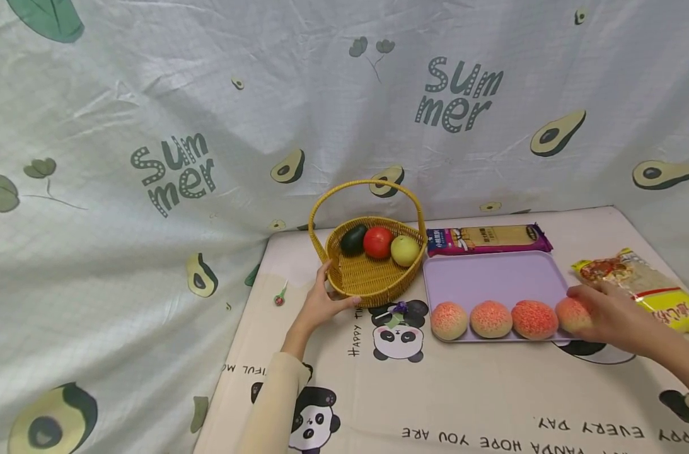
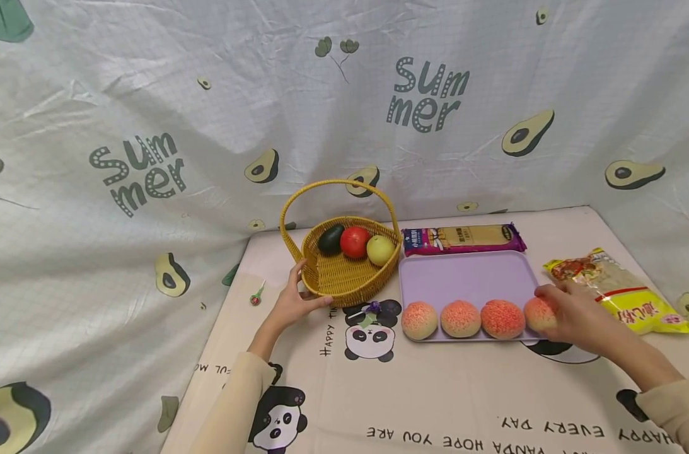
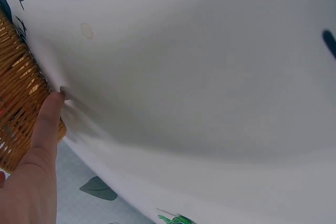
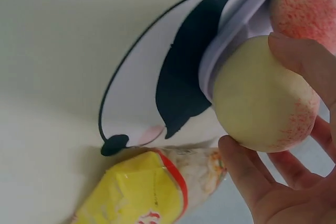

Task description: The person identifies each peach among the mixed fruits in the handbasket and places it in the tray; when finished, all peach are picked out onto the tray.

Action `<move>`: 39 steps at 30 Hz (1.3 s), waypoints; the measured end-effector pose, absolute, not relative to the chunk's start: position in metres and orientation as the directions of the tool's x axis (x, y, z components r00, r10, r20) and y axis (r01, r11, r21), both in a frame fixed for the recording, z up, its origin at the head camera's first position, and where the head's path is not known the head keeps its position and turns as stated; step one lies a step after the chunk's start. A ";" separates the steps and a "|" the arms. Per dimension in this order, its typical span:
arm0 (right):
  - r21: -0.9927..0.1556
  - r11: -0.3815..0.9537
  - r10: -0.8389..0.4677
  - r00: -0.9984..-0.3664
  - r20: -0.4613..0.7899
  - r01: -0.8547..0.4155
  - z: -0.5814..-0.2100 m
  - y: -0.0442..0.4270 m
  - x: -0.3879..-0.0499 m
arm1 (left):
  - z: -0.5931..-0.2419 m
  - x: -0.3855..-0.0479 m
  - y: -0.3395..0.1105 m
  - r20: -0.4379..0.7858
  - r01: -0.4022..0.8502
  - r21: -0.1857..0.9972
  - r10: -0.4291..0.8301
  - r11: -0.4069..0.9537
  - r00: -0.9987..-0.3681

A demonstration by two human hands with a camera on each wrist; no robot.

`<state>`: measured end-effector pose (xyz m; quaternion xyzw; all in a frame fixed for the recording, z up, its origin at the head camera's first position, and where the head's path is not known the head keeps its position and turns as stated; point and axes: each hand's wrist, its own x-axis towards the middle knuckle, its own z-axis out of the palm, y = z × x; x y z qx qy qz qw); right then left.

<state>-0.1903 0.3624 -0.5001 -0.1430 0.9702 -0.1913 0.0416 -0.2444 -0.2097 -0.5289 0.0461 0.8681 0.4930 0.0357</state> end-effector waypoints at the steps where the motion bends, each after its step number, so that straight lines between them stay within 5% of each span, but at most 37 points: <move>1: -0.385 0.884 -0.296 -0.955 -0.022 -0.266 -0.501 0.362 -0.189 | -0.529 -0.244 -0.209 -0.018 0.044 0.857 0.115 0.513 -0.993; 39: -0.393 0.893 -0.278 -0.956 -0.094 -0.221 -0.505 0.365 -0.184 | -0.534 -0.249 -0.205 -0.012 0.052 0.881 0.130 0.470 -0.991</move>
